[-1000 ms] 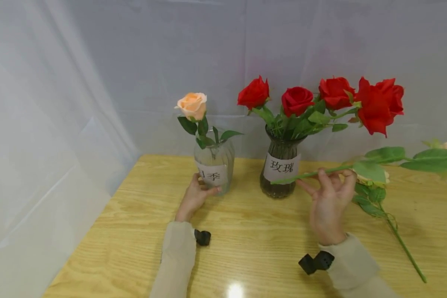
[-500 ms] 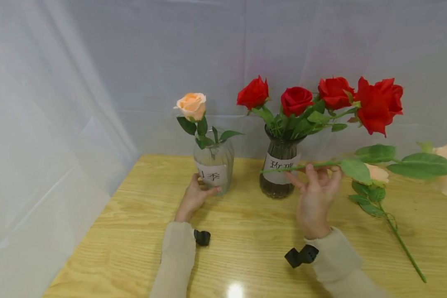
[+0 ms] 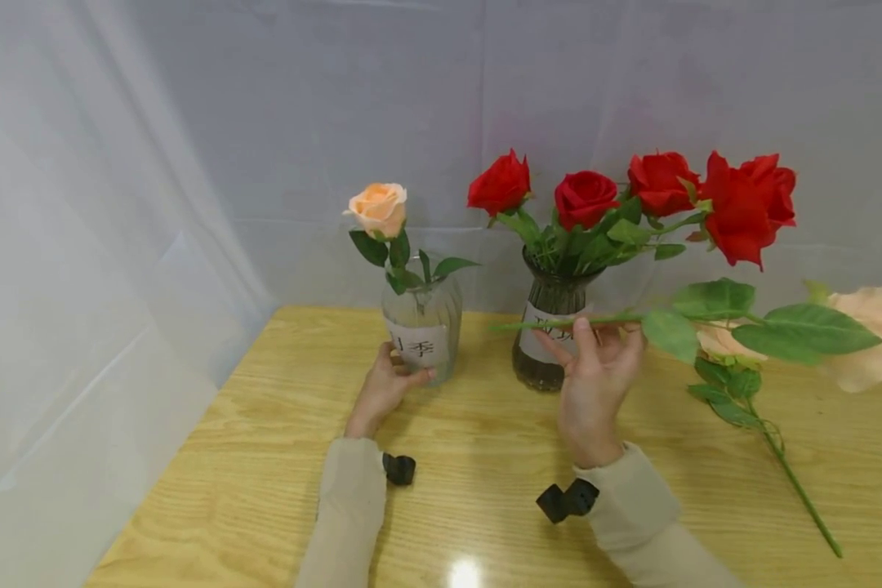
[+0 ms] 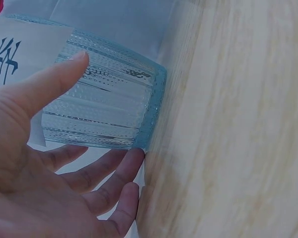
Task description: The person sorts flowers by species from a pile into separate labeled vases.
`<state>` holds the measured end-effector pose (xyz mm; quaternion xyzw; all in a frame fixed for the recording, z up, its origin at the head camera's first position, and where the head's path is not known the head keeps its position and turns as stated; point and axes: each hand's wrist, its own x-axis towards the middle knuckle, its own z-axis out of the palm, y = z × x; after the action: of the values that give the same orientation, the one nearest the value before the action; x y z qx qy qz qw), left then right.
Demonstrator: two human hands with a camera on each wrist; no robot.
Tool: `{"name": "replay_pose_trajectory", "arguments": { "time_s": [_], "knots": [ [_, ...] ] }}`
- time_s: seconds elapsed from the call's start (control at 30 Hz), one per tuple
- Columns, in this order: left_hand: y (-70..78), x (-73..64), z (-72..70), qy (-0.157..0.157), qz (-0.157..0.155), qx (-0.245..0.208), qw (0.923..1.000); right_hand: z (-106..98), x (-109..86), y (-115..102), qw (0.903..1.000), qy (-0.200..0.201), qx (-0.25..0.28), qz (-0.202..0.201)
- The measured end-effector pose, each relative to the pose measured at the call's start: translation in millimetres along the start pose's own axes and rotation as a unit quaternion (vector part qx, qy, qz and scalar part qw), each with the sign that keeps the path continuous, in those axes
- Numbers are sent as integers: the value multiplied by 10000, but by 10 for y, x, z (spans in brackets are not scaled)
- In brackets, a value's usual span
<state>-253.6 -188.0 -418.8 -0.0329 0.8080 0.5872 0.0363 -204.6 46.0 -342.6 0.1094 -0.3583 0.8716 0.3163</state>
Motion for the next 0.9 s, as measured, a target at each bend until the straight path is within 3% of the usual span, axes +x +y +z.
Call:
{"name": "replay_pose_trajectory", "arguments": {
  "time_s": [0.37, 0.67, 0.9],
  "knots": [
    [4, -16, 0, 8, 48, -28, 10000, 175, 52, 136, 9987, -334, -169, -344],
    [4, -12, -4, 1, 44, 9, 10000, 273, 43, 229, 9927, -722, -677, -696],
    [13, -15, -7, -3, 58, 105, 9999, 385, 45, 259, 9905, -892, -630, -833]
  ]
}}
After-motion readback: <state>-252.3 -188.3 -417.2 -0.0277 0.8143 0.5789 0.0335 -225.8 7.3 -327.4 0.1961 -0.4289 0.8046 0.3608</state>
